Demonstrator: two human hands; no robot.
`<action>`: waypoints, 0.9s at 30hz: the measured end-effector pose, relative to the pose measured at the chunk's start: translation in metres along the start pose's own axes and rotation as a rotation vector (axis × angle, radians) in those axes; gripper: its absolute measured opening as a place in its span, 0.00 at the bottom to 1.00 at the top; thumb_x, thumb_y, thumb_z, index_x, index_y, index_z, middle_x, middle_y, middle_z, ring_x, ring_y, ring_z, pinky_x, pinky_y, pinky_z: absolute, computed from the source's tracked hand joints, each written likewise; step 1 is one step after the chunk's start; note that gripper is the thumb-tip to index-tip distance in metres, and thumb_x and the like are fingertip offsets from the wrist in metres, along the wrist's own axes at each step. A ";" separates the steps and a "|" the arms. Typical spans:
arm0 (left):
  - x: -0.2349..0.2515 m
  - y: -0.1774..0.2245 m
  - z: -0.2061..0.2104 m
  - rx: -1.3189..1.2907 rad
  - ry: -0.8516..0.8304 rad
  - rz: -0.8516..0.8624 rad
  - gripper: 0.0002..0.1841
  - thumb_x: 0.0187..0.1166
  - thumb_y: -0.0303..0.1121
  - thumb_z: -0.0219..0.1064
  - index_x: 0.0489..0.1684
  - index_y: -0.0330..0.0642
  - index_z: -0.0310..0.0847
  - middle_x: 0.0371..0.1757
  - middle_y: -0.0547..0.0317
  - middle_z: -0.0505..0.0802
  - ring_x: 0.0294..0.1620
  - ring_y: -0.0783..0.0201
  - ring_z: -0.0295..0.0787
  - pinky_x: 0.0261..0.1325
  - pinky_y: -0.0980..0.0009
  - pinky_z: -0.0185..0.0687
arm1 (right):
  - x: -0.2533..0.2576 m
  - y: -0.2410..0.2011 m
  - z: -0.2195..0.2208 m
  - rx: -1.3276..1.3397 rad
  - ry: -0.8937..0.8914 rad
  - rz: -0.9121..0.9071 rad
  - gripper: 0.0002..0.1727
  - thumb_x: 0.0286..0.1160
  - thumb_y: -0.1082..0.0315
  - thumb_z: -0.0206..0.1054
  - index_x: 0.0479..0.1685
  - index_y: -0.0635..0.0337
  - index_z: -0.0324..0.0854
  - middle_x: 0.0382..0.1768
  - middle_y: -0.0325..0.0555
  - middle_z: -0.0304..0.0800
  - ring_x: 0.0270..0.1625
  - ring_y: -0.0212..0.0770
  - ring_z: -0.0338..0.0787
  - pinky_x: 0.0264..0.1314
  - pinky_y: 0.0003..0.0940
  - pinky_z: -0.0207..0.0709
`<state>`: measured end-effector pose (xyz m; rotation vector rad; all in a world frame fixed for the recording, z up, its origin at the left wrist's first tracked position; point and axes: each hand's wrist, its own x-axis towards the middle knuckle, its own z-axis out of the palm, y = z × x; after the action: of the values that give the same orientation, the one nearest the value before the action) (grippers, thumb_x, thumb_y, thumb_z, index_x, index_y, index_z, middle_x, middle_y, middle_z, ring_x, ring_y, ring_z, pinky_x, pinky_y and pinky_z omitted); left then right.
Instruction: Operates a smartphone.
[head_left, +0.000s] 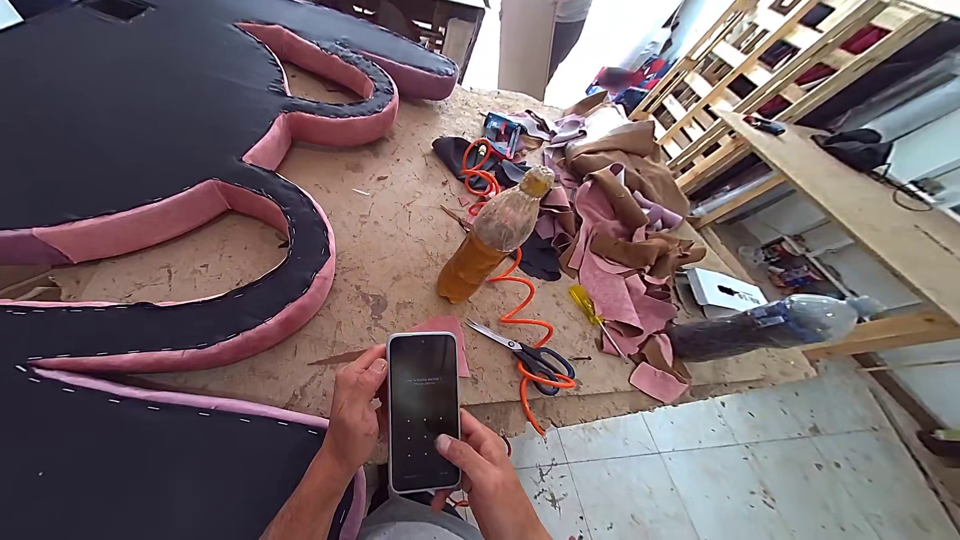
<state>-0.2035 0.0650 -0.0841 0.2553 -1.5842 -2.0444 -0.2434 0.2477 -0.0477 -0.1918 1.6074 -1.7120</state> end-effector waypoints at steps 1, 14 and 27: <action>-0.001 0.002 0.002 0.011 -0.026 0.001 0.25 0.91 0.43 0.42 0.56 0.41 0.88 0.41 0.58 0.95 0.39 0.67 0.93 0.45 0.68 0.92 | 0.001 -0.001 0.002 -0.065 0.045 0.019 0.25 0.75 0.53 0.69 0.61 0.64 0.78 0.44 0.52 0.95 0.36 0.46 0.97 0.23 0.39 0.90; -0.001 0.006 -0.003 0.163 0.002 0.062 0.27 0.93 0.40 0.38 0.60 0.37 0.86 0.41 0.59 0.95 0.38 0.69 0.93 0.42 0.69 0.92 | -0.001 0.013 0.012 -0.163 -0.021 -0.058 0.26 0.73 0.71 0.70 0.69 0.66 0.69 0.50 0.52 0.94 0.42 0.48 0.97 0.30 0.40 0.94; -0.004 0.011 -0.010 -0.012 0.041 -0.135 0.31 0.93 0.43 0.32 0.60 0.41 0.86 0.40 0.54 0.96 0.38 0.64 0.94 0.43 0.67 0.92 | -0.006 0.015 0.008 0.190 -0.030 -0.020 0.21 0.80 0.61 0.47 0.61 0.64 0.74 0.45 0.53 0.92 0.33 0.43 0.94 0.20 0.35 0.85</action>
<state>-0.1922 0.0573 -0.0768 0.4069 -1.5680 -2.1353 -0.2288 0.2464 -0.0577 -0.1398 1.4158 -1.8567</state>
